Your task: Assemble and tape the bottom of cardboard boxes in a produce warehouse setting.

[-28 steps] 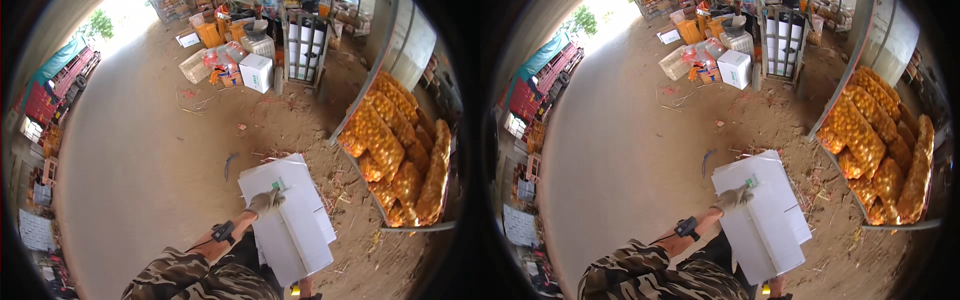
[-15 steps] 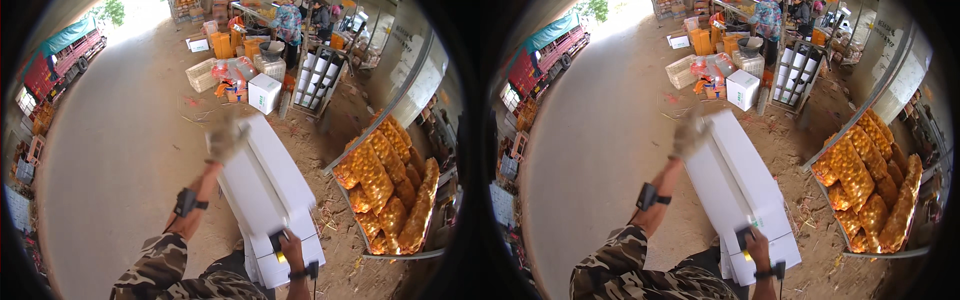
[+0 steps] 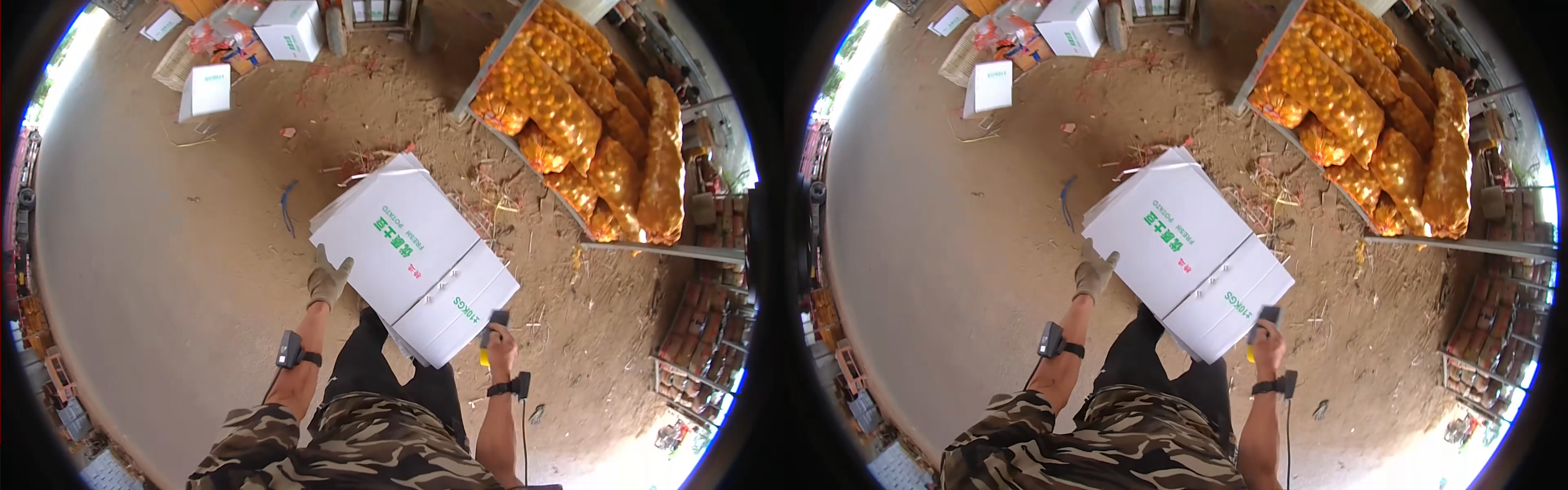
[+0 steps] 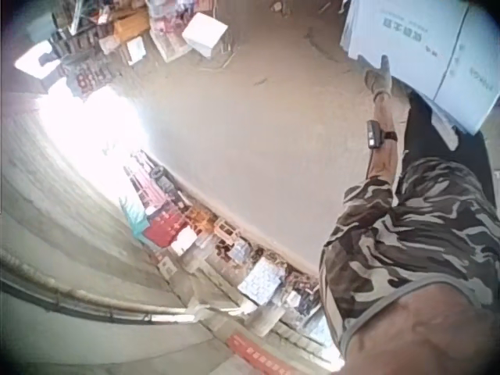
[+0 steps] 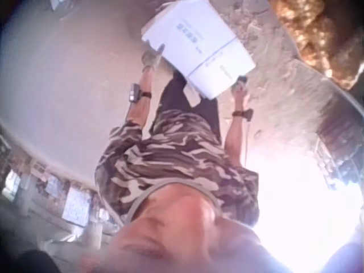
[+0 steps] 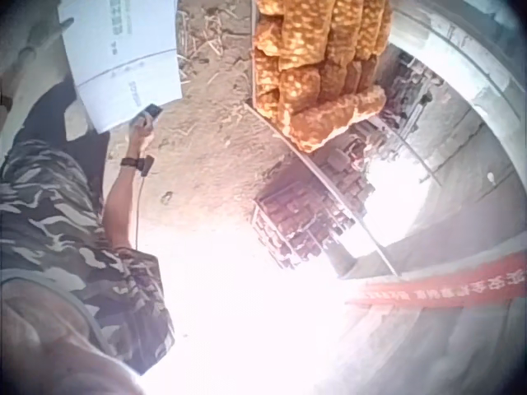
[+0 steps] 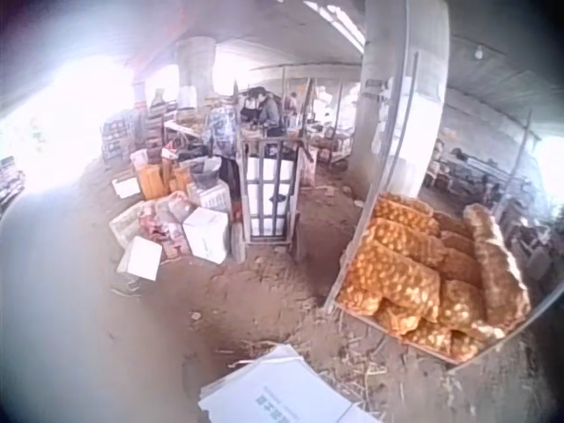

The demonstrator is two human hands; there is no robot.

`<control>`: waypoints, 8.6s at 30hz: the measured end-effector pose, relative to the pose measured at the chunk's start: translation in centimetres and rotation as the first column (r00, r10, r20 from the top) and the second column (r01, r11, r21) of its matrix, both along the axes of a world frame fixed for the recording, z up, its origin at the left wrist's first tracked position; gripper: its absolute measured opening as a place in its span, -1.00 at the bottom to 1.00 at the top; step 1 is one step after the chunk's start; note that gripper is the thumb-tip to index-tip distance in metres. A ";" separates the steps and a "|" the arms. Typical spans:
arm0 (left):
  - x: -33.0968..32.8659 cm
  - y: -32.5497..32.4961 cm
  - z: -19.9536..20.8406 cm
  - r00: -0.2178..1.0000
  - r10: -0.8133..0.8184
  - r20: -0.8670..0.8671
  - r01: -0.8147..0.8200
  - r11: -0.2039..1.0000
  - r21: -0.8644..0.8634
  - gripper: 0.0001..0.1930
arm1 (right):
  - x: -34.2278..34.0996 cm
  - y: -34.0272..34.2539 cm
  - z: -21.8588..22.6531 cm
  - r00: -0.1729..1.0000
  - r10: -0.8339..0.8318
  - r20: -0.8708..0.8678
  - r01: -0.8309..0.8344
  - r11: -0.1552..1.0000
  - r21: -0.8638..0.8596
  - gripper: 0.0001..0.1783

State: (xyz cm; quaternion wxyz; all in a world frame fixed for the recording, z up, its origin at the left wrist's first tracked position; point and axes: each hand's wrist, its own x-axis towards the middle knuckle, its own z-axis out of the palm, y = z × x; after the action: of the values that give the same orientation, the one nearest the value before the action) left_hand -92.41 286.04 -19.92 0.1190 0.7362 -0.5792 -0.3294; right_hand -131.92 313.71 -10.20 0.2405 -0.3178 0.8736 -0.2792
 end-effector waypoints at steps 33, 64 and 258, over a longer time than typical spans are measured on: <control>-16.2 16.8 1.4 0.982 0.085 -0.171 -0.026 0.947 0.321 -0.30 | -6.6 15.5 11.7 0.976 0.029 0.218 0.069 0.901 -0.429 -0.74; -18.0 4.5 19.6 0.697 -0.034 -0.716 0.021 0.999 -0.027 -0.32 | 1.8 5.3 11.8 0.950 0.291 0.116 -0.219 0.882 -0.417 -0.40; -5.5 -11.0 20.3 0.783 -0.617 0.078 0.619 0.764 -0.181 -0.60 | 16.5 10.3 -5.1 0.886 0.041 0.463 0.005 0.995 -0.098 -0.68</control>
State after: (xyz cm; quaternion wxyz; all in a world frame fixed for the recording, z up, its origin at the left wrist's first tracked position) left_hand -97.88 275.07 0.33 0.0720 0.4914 -0.8194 -0.2862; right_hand -115.41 324.00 -15.31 0.4293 -0.2611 0.7735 -0.3864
